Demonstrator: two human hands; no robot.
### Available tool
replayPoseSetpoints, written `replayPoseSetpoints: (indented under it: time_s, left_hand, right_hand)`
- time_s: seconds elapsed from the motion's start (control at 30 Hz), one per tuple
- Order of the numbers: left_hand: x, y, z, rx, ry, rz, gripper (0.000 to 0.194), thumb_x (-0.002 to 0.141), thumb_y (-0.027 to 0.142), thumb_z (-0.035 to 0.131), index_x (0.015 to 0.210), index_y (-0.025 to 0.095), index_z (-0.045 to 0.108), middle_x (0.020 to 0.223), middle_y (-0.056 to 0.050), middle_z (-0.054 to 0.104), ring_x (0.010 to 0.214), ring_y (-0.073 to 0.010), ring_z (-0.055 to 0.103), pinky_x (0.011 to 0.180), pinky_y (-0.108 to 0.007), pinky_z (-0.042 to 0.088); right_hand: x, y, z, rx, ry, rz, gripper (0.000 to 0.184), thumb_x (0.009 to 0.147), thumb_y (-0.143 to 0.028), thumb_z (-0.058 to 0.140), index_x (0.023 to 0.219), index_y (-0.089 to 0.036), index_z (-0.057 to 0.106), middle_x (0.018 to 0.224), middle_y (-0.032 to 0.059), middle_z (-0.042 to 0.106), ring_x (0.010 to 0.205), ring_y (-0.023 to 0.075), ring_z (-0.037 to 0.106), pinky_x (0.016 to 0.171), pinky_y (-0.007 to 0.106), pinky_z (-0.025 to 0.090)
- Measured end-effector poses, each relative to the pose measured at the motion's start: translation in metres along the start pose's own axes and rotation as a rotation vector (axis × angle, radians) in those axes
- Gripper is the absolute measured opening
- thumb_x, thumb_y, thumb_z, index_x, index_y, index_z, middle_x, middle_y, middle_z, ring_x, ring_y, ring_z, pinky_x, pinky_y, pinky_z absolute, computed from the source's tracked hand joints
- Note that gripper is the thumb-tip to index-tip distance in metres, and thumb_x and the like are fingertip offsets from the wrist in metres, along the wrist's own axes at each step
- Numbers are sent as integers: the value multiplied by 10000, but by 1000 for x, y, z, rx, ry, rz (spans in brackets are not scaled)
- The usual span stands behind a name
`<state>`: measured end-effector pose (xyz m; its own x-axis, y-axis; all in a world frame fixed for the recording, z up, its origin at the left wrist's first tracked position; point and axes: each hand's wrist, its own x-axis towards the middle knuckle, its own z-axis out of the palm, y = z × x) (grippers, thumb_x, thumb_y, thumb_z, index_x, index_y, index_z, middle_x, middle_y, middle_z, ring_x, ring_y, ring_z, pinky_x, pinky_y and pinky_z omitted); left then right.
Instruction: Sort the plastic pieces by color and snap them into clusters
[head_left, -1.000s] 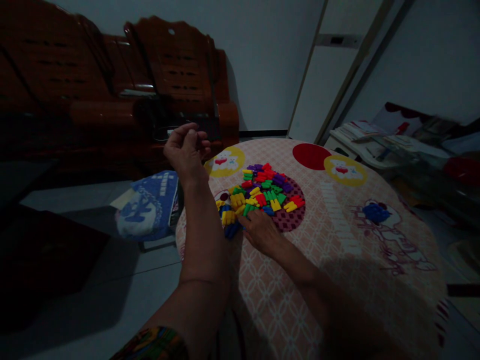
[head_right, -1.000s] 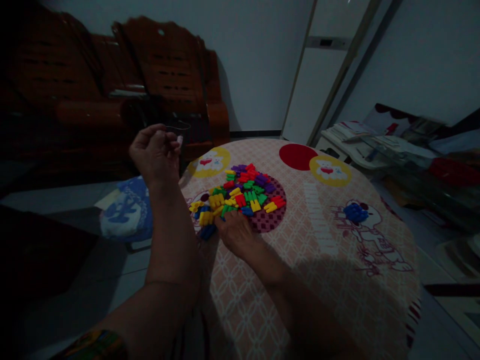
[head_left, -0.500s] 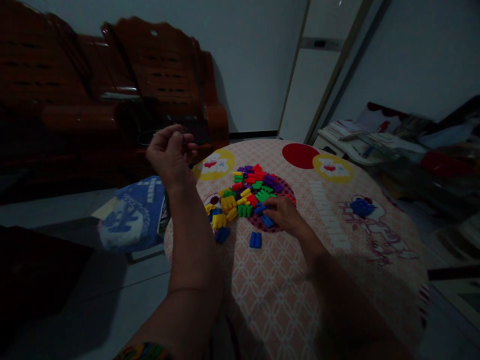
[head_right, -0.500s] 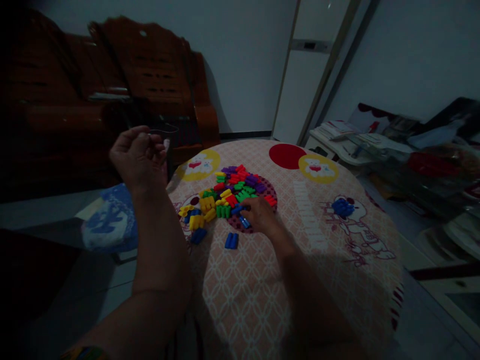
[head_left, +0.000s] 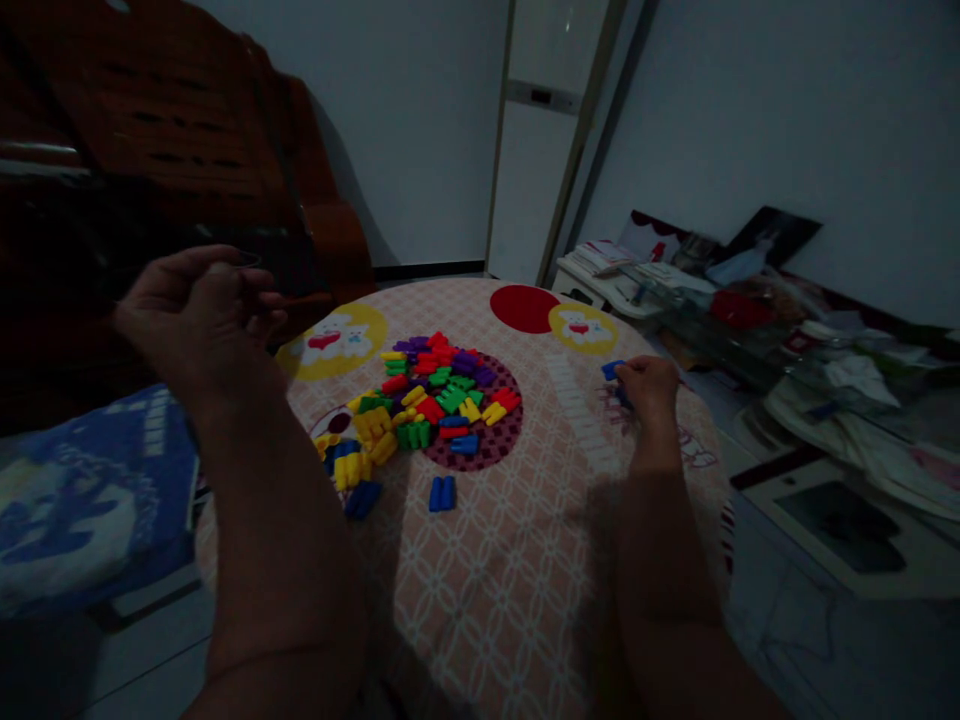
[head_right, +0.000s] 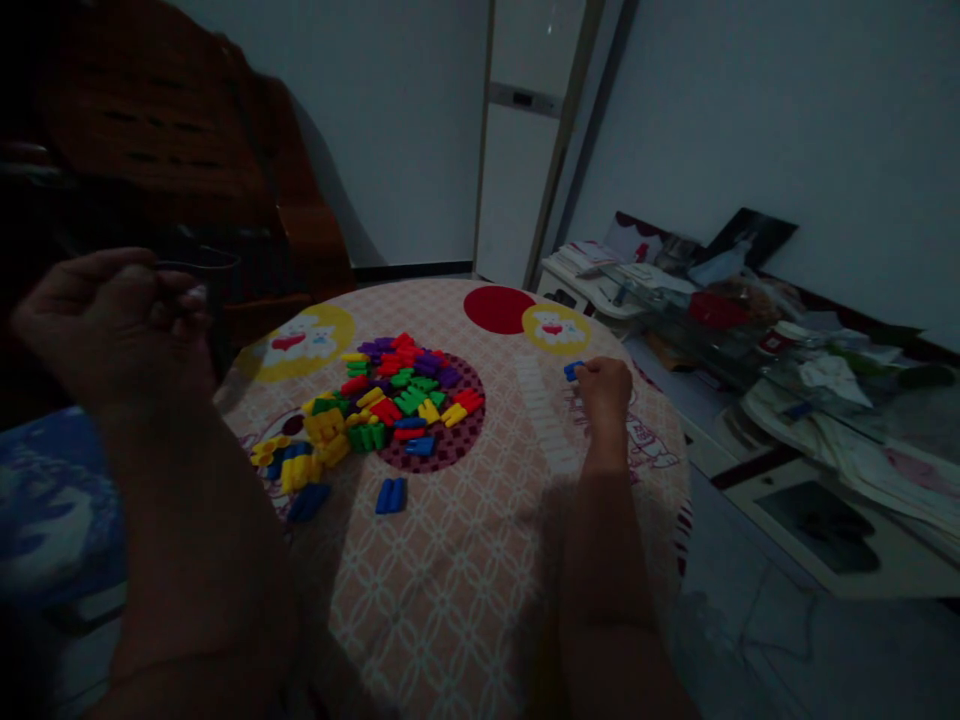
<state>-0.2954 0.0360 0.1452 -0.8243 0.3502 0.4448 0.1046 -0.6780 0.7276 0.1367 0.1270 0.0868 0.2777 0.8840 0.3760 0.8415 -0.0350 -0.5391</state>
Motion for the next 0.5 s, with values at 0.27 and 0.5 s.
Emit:
replayPoseSetpoints:
  time_s: [0.27, 0.5]
  left_hand:
    - [-13, 6, 13, 11, -51, -22, 191, 717, 52, 552, 763, 163, 701, 561, 27, 657, 433, -78, 544, 380, -158, 440]
    - [-14, 7, 17, 37, -36, -56, 186, 710, 34, 541, 734, 158, 677, 540, 37, 645, 406, -76, 516, 357, -157, 395]
  right_hand:
    - [-4, 45, -25, -348, 131, 271, 350, 847, -217, 551, 1035, 3, 747, 1052, 289, 705, 1009, 358, 679, 852, 426, 498]
    - [-6, 57, -1, -386, 84, 268, 389, 861, -190, 508, 1090, 51, 710, 1056, 322, 690, 1011, 356, 679, 848, 410, 502]
